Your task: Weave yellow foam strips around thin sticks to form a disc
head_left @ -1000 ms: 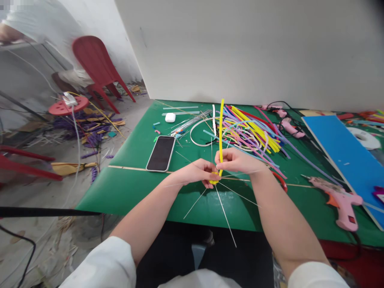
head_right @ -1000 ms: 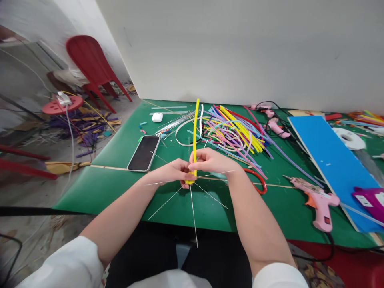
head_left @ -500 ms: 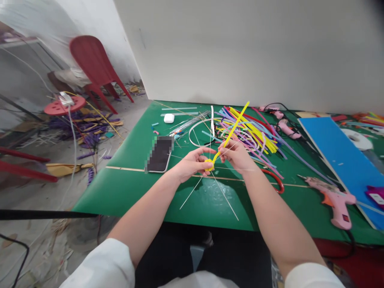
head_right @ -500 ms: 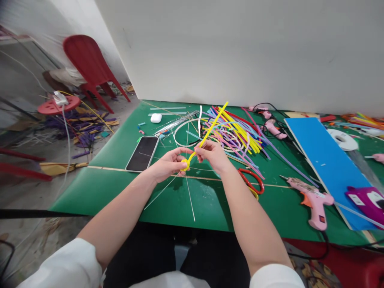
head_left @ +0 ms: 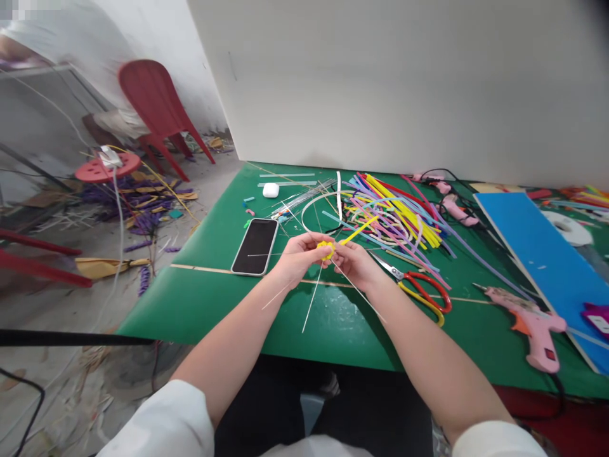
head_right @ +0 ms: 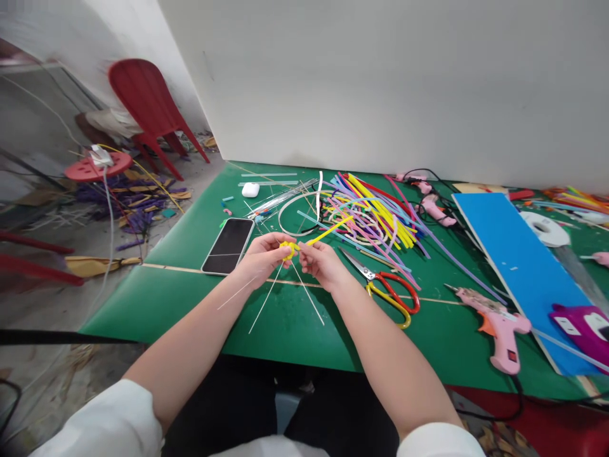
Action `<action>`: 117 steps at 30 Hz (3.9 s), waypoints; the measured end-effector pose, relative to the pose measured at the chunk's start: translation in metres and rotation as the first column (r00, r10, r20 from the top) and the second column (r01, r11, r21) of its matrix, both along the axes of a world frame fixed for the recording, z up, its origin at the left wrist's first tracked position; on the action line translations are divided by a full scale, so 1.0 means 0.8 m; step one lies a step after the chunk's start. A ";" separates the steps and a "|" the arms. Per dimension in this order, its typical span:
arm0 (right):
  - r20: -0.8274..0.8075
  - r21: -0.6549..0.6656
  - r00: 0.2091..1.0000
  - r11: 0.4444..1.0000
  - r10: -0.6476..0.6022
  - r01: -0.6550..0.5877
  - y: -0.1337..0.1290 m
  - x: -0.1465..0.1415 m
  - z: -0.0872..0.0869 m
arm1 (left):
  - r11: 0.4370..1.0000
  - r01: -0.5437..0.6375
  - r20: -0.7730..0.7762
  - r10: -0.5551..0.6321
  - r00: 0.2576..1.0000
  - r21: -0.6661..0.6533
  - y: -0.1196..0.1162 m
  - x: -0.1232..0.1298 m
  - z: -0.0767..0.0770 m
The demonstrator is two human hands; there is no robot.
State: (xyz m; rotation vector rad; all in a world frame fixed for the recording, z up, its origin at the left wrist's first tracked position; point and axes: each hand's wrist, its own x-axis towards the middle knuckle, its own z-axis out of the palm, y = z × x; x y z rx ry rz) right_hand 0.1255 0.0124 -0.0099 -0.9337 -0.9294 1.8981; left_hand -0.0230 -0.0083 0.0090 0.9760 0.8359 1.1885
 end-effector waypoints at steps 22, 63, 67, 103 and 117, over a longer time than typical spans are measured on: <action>0.271 0.518 0.940 0.855 -0.205 0.037 -0.006 0.007 0.017 | 0.992 0.036 0.092 -0.025 0.995 -0.119 0.002 0.002 0.002; 0.254 0.398 0.943 0.912 -0.214 0.100 -0.005 0.004 0.008 | 0.968 -0.237 -0.235 0.251 0.939 0.083 0.004 0.010 -0.002; 0.238 0.404 0.937 0.903 -0.255 0.144 -0.004 0.003 0.008 | 0.964 -0.251 -0.244 0.264 0.933 0.084 0.004 0.011 -0.001; 0.270 0.470 0.918 0.872 -0.291 0.138 -0.004 0.001 0.006 | 0.947 -0.287 -0.226 0.314 0.922 0.144 0.002 0.016 -0.012; 0.302 0.506 0.898 0.852 -0.320 0.133 -0.005 0.001 0.008 | 0.935 -0.308 -0.242 0.345 0.907 0.177 0.001 0.020 -0.012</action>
